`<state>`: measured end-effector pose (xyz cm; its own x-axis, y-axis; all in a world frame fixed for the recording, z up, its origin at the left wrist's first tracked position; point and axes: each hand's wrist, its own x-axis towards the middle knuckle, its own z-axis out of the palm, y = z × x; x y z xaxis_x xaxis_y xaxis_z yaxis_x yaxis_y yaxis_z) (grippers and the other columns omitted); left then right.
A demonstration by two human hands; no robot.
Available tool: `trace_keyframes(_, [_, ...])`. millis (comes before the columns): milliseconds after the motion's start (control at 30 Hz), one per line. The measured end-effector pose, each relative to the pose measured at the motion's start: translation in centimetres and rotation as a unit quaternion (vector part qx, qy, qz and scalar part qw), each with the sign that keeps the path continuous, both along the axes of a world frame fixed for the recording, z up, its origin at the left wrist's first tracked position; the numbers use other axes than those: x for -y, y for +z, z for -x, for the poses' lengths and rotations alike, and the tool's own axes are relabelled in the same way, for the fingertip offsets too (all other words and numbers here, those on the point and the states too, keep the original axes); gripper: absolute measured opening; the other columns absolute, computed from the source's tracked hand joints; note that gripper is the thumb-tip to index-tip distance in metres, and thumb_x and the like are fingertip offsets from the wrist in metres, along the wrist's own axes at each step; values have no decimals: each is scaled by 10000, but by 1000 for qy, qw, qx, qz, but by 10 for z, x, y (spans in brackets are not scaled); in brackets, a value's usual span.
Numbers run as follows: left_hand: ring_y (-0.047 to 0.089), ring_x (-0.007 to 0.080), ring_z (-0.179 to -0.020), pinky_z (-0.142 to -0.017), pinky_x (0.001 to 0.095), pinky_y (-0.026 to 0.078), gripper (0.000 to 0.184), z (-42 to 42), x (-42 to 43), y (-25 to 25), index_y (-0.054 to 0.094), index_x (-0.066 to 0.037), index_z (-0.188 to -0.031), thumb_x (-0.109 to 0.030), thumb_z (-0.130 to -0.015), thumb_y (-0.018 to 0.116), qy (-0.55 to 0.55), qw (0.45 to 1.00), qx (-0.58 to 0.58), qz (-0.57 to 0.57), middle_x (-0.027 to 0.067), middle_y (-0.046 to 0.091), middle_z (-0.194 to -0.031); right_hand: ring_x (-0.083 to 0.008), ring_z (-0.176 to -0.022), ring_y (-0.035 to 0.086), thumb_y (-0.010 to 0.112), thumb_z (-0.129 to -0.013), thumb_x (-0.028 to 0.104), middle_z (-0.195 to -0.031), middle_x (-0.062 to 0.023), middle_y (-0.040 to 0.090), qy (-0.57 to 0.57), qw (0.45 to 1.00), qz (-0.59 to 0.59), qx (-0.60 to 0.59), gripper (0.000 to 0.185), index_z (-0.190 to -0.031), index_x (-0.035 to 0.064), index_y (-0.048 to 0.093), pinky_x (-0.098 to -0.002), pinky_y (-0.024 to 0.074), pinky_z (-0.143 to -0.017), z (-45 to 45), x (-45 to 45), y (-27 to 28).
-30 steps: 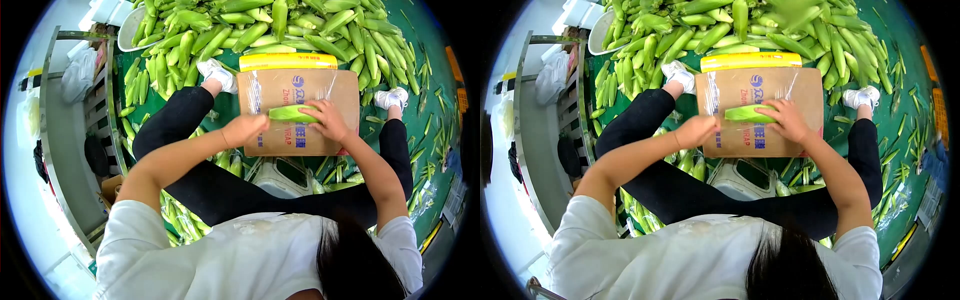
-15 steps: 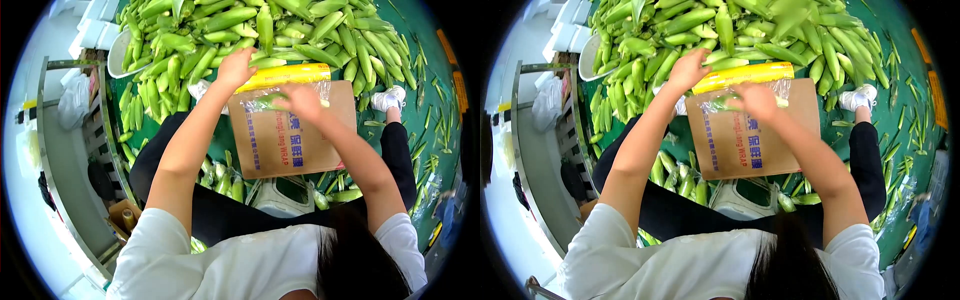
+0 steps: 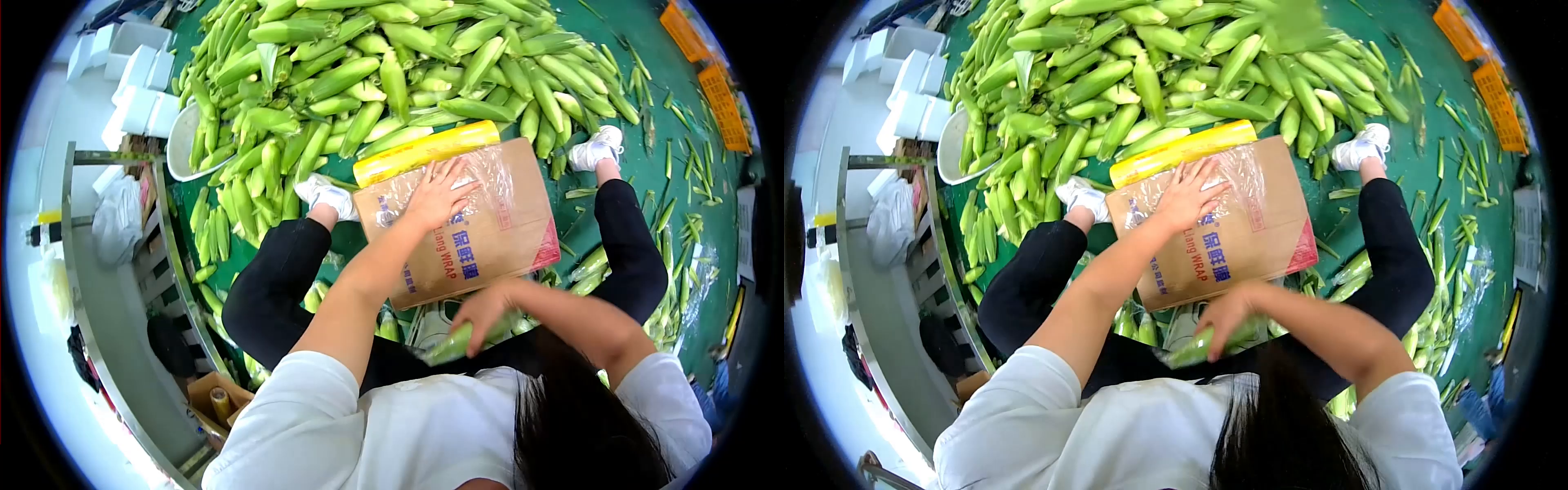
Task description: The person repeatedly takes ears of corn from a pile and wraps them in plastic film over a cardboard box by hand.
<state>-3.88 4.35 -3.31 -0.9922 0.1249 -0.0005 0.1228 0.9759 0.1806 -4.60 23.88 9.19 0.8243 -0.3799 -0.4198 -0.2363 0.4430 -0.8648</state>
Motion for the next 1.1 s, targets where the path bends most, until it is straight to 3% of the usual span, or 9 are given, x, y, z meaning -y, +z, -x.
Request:
trace_keyframes(167, [226, 334, -1503, -1219, 510, 173, 634, -68, -72, 1, 316, -123, -1558, -291, -986, 533, -21, 987, 9, -158, 192, 231, -1621, -232, -1079, 605, 729, -840, 508, -1100, -129, 659, -524, 779, -301, 170, 707, -1289, -9, 550, -361, 482, -963, -16, -144, 63])
trace_keyframes(267, [236, 346, -1495, -1206, 467, 214, 719, -114, -135, 41, 236, -31, -1570, -319, -992, 553, 49, 888, -16, -457, 230, 241, -1602, -218, -960, 638, 665, -837, 592, -1043, -111, 650, -796, 580, -130, 115, 692, -1192, 2, 597, -341, 512, -870, -15, -170, 68])
trace_keyframes(400, [414, 244, -1371, -1132, 391, 355, 835, -122, -182, 154, 207, -21, -1568, -243, -931, 698, 164, 465, 294, -819, 131, 388, -1540, -233, -1095, 613, 639, -914, 409, -1217, -120, 621, -892, 435, -67, 100, 581, -1322, 14, 519, -370, 497, -954, -29, -139, 48])
trace_keyframes(433, [504, 259, -1283, -1059, 387, 433, 860, -129, -192, 162, 280, -42, -1523, -181, -846, 791, 164, 688, 137, -694, 127, 489, -1441, -243, -1107, 615, 643, -925, 335, -1253, -125, 608, -905, 416, -24, 88, 577, -1377, 19, 476, -381, 498, -965, -33, -115, 54])
trace_keyframes(533, [583, 248, -1180, -977, 358, 478, 866, -134, -156, 234, 352, -59, -1475, -159, -764, 837, 307, 776, 164, -526, 130, 576, -1296, -220, -987, 641, 684, -923, 175, -1057, -93, 651, -880, 412, -42, 233, 585, -1424, 43, 414, -402, 539, -916, -14, -59, 81])
trace_keyframes(733, [483, 172, -602, -512, 289, 401, 960, -268, -86, 253, 246, -88, -1565, -409, -779, 695, 326, 223, 210, -894, 130, 521, -964, -41, -497, 334, 529, -1045, 235, -575, 105, 313, -624, 403, -136, 655, 329, -1363, 164, 575, -229, 379, -613, -4, 55, 66])
trace_keyframes(833, [423, 101, -489, -383, 232, 320, 753, -362, -73, 309, 302, -99, -1540, -476, -924, 516, 460, 297, 56, -835, 70, 507, -828, -36, -469, 308, 559, -1030, 265, -577, 101, 311, -768, 457, -82, 441, 349, -1358, 146, 570, -207, 343, -544, 83, 89, 27])
trace_keyframes(933, [569, 226, -632, -503, 338, 468, 520, -525, -80, 296, 535, -13, -1216, -426, -912, 618, 628, 72, -232, -739, 163, 583, -936, -66, -642, 548, 626, -947, 267, -789, 29, 617, -882, 466, 56, -31, 321, -1212, 97, 688, -226, 462, -583, 232, 108, -92])
trace_keyframes(1100, [561, 291, -870, -722, 380, 458, 440, -615, -124, 242, 529, 11, -1264, -278, -939, 599, 929, 243, -18, -278, 188, 564, -1104, -415, -1262, 518, 663, -807, 172, -1334, -187, 578, -477, 574, 156, -647, 630, -1414, 94, 518, -524, 438, -1057, 358, 126, -266])
